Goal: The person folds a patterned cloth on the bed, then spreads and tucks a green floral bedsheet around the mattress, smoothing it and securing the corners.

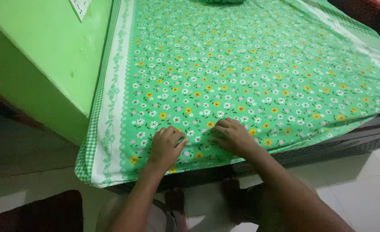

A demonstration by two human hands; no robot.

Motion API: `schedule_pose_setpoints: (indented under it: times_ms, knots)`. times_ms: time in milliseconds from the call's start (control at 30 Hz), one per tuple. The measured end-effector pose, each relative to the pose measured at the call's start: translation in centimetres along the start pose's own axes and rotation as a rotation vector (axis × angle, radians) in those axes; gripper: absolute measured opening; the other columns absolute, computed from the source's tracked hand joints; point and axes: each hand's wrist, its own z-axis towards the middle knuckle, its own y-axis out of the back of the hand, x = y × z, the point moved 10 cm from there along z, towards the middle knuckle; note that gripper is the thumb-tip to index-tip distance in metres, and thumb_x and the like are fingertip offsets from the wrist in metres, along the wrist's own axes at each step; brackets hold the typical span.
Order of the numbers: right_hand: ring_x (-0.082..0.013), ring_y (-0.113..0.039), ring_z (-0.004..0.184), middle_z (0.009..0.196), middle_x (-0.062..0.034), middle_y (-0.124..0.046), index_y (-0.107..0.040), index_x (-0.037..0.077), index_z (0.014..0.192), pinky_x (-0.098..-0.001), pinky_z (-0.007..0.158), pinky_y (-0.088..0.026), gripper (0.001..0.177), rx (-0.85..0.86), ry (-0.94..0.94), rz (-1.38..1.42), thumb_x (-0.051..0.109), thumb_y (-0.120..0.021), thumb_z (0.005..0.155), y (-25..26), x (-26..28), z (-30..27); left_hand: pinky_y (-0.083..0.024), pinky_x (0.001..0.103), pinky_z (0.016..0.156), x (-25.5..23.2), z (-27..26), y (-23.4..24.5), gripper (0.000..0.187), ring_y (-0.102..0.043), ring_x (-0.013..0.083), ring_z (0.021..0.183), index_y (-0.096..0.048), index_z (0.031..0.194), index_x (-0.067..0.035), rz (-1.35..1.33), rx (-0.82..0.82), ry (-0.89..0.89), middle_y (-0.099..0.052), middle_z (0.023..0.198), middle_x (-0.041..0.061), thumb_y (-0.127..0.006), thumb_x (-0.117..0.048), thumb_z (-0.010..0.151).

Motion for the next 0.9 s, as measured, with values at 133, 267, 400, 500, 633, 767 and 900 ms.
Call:
schedule_pose_setpoints:
  times_ms: [133, 267, 400, 500, 633, 767, 900]
  knots:
    - [-0.0252, -0.063, 0.099, 0.105, -0.0069, -0.068, -0.072, 0.010, 0.110, -0.0422, 0.088, -0.050, 0.029, 0.045, -0.012, -0.116, 0.028, -0.075, 0.087, -0.4, 0.5, -0.5, -0.047, 0.047, 0.089, -0.4, -1.2, 0.2, 0.025, -0.059, 0.0277, 0.101, -0.075, 0.108, -0.011, 0.029, -0.056, -0.111, -0.065, 0.108, 0.007, -0.079, -0.025, 0.087]
    - [-0.0258, -0.065, 0.107, 0.113, -0.0063, -0.070, -0.071, 0.010, 0.115, -0.0418, 0.094, -0.050, 0.026, -0.044, -0.008, -0.160, 0.021, -0.070, 0.092, 0.0, 0.8, -1.5, -0.046, 0.047, 0.092, -1.1, -2.5, 0.4, 0.033, -0.058, 0.0285, 0.105, -0.073, 0.117, -0.009, 0.150, -0.108, -0.159, -0.063, 0.113, 0.008, -0.078, -0.021, 0.086]
    - [-0.0256, -0.065, 0.110, 0.113, -0.0061, -0.071, -0.071, 0.008, 0.114, -0.0437, 0.098, -0.049, 0.025, -0.120, -0.002, -0.210, 0.018, -0.068, 0.091, 0.1, 0.8, -2.0, -0.045, 0.046, 0.093, -1.0, -2.4, 0.5, 0.032, -0.057, 0.0275, 0.103, -0.073, 0.117, -0.010, 0.214, -0.145, -0.145, -0.062, 0.111, 0.007, -0.078, -0.020, 0.087]
    - [-0.0240, -0.065, 0.108, 0.108, -0.0041, -0.070, -0.071, 0.010, 0.109, -0.0436, 0.099, -0.049, 0.018, -0.087, -0.038, -0.285, 0.017, -0.068, 0.092, -0.8, 0.3, -1.5, -0.044, 0.045, 0.093, -0.5, -1.8, 0.0, 0.027, -0.058, 0.0258, 0.101, -0.074, 0.112, -0.012, 0.212, -0.134, -0.108, -0.064, 0.105, 0.005, -0.079, -0.019, 0.087]
    - [-0.0258, -0.063, 0.101, 0.100, -0.0057, -0.069, -0.071, 0.009, 0.103, -0.0434, 0.094, -0.048, 0.017, -0.137, -0.069, -0.283, 0.016, -0.072, 0.087, -1.1, 0.2, -1.0, -0.043, 0.045, 0.094, -1.0, -1.9, 0.7, 0.020, -0.059, 0.0240, 0.100, -0.074, 0.107, -0.009, 0.185, -0.248, -0.160, -0.067, 0.104, 0.003, -0.078, -0.014, 0.087]
    - [-0.0260, -0.062, 0.094, 0.097, -0.0073, -0.068, -0.070, 0.008, 0.101, -0.0430, 0.088, -0.047, 0.018, -0.181, -0.085, -0.255, 0.012, -0.074, 0.085, -0.7, 0.1, -0.7, -0.043, 0.044, 0.094, -1.2, -1.7, 1.1, 0.018, -0.062, 0.0250, 0.103, -0.074, 0.106, -0.007, 0.131, -0.289, -0.176, -0.068, 0.104, 0.005, -0.077, -0.011, 0.089]
    - [-0.0266, -0.062, 0.092, 0.098, -0.0098, -0.069, -0.070, 0.006, 0.100, -0.0422, 0.081, -0.047, 0.013, -0.270, -0.063, -0.214, 0.008, -0.072, 0.087, 0.3, 0.1, -0.6, -0.043, 0.045, 0.096, -1.9, -1.6, 2.3, 0.019, -0.064, 0.0250, 0.102, -0.074, 0.106, -0.006, 0.122, -0.368, -0.187, -0.069, 0.104, 0.006, -0.078, -0.007, 0.087]
